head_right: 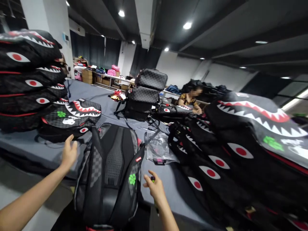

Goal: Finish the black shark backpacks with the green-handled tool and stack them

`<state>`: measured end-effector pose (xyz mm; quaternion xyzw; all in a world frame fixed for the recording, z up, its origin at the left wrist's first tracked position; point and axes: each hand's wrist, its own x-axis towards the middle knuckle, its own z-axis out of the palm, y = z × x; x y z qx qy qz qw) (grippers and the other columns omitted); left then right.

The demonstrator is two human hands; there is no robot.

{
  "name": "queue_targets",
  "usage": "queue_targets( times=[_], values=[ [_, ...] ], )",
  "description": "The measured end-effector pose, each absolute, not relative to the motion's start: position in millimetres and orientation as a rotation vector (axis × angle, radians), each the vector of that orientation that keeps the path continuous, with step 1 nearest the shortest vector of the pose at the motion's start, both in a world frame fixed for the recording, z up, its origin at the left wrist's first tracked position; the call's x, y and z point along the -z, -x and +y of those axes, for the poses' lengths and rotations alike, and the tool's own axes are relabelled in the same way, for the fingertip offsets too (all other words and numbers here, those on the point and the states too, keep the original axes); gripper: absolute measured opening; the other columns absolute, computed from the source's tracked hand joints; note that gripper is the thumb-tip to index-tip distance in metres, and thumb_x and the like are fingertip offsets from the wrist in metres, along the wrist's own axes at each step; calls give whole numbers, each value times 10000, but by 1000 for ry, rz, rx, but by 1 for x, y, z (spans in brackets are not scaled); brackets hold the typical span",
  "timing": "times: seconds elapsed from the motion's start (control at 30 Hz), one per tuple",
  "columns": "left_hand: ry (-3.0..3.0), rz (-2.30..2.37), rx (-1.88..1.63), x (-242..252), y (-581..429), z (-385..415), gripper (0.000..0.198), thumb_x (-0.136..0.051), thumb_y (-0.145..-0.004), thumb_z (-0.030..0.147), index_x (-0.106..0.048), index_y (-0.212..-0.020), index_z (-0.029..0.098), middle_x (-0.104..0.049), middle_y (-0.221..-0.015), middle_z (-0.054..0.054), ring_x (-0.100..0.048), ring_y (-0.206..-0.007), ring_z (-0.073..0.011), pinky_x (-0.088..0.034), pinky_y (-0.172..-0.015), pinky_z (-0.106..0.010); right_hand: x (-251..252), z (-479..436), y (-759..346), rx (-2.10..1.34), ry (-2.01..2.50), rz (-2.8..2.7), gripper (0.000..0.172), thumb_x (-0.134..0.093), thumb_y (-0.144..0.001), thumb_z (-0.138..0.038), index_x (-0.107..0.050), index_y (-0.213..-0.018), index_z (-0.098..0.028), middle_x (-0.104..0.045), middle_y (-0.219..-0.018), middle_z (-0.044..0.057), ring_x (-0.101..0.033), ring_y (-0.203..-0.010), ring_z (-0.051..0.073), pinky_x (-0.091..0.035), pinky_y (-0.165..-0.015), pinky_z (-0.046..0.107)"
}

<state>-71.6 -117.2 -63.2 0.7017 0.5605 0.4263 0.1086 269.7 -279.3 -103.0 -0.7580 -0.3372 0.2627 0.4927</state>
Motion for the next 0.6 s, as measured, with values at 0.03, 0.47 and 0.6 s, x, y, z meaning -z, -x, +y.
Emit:
queue_targets(
  times=[0.03,0.47,0.6],
  values=[
    [-2174,1512,-1228,75,64,-127,423,-402,-1021,408,-526,-1392,246,-538,-1446,-116,-515,-1330,-265,-430,-1124,-513,104,-282,-266,-595,1840,-803,647,-730,-577,-590,-672,-1029,-130,-616,-526,21,-626,-470,235,-317,-380,244],
    [-2929,605,-658,212,-7,-195,541,-429,-972,460,-522,-1444,212,-519,-1506,-72,-419,-1451,-288,-344,-1217,-524,82,-220,-139,-730,1362,-899,674,-540,-874,-673,-652,-1272,-141,-709,-676,29,-605,-481,168,-510,-490,287],
    [-2965,695,-601,229,1,-212,563,-460,-958,427,-490,-1476,208,-492,-1522,-82,-427,-1444,-307,-432,-1148,-500,146,-223,-138,-450,1362,-1051,494,-569,-924,-465,-593,-1363,-237,-747,-1164,93,-727,-987,249,-562,-939,433]
  ],
)
